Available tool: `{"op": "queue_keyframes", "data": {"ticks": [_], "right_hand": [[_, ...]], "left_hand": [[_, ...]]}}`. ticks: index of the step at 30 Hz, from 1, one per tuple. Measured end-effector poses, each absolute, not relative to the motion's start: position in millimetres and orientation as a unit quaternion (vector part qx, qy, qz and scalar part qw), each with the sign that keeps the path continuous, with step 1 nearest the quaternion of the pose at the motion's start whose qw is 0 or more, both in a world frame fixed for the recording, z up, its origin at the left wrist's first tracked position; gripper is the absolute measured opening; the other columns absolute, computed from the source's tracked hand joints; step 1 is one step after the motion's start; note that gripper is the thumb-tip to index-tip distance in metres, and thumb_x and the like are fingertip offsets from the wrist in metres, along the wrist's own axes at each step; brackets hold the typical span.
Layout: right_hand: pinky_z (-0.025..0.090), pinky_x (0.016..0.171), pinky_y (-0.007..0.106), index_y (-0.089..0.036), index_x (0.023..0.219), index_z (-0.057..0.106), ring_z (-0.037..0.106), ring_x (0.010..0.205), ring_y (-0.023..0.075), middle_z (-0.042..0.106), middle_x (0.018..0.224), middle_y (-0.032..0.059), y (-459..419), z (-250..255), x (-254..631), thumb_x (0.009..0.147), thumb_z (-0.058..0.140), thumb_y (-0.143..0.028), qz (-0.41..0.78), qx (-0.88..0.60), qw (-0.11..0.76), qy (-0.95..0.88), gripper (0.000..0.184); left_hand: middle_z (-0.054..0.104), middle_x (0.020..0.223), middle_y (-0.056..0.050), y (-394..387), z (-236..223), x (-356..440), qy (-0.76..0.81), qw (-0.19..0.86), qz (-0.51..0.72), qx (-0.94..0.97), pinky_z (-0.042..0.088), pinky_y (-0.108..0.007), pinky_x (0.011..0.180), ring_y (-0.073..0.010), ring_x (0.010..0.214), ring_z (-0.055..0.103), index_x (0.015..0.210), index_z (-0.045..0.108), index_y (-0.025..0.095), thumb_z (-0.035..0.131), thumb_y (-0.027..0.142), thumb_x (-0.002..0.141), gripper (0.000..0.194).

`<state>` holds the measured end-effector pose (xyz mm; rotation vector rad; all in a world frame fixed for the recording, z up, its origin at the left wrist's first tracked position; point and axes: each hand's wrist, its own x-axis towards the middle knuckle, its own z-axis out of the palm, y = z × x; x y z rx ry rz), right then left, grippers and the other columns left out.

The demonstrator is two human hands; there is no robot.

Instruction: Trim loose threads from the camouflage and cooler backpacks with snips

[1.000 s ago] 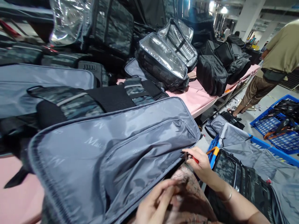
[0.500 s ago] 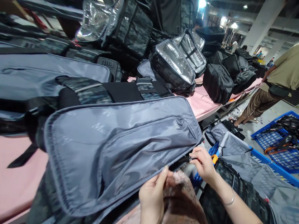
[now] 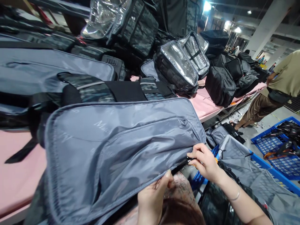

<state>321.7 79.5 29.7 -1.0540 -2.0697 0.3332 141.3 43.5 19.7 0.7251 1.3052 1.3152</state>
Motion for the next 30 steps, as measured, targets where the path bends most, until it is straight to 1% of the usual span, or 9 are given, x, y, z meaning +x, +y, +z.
{"op": "queue_keyframes", "data": {"ticks": [5,14,20,24,27,30], "right_hand": [[0.046,0.065,0.028,-0.020,0.100,0.062,0.052,0.076,0.0156,0.050,0.087,0.0058,85,34,319,0.087,0.052,-0.023,0.130,-0.397,0.370,-0.830,0.017],[0.045,0.064,0.028,-0.019,0.094,0.062,0.052,0.075,0.0152,0.050,0.084,0.0051,88,37,317,0.087,0.051,-0.022,0.119,-0.382,0.385,-0.832,0.014],[0.044,0.063,0.027,-0.018,0.091,0.062,0.050,0.073,0.0146,0.048,0.083,0.0048,89,36,316,0.087,0.049,-0.018,0.126,-0.369,0.406,-0.827,0.014],[0.044,0.062,0.026,-0.018,0.089,0.062,0.050,0.073,0.0144,0.048,0.083,0.0045,89,34,313,0.087,0.047,-0.016,0.137,-0.354,0.421,-0.824,0.015],[0.044,0.061,0.026,-0.019,0.087,0.061,0.049,0.071,0.0136,0.048,0.082,0.0035,84,34,310,0.086,0.050,-0.016,0.149,-0.333,0.437,-0.822,0.012],[0.045,0.062,0.026,-0.021,0.091,0.061,0.050,0.073,0.0135,0.048,0.083,0.0028,77,31,315,0.084,0.053,-0.015,0.161,-0.333,0.458,-0.808,0.012]], "left_hand": [[0.048,0.043,0.002,43,19,141,0.539,0.555,0.553,0.310,0.040,-0.022,0.047,-0.0105,0.044,0.044,0.042,0.052,0.018,0.066,0.033,0.062,0.028],[0.050,0.044,0.003,45,16,141,0.544,0.558,0.550,0.300,0.040,-0.023,0.049,-0.0107,0.046,0.044,0.043,0.053,0.018,0.068,0.034,0.060,0.027],[0.050,0.045,0.003,44,12,139,0.543,0.568,0.548,0.286,0.040,-0.021,0.050,-0.0102,0.047,0.045,0.044,0.054,0.018,0.070,0.034,0.058,0.027],[0.051,0.046,0.003,42,11,139,0.553,0.566,0.545,0.276,0.040,-0.022,0.052,-0.0108,0.049,0.045,0.045,0.054,0.018,0.070,0.035,0.058,0.026],[0.052,0.047,0.002,43,11,139,0.557,0.566,0.544,0.270,0.040,-0.023,0.054,-0.0114,0.050,0.046,0.045,0.055,0.017,0.071,0.036,0.057,0.027],[0.051,0.046,0.002,43,11,139,0.551,0.570,0.544,0.274,0.039,-0.022,0.052,-0.0106,0.049,0.044,0.045,0.054,0.017,0.071,0.038,0.057,0.030]]}}
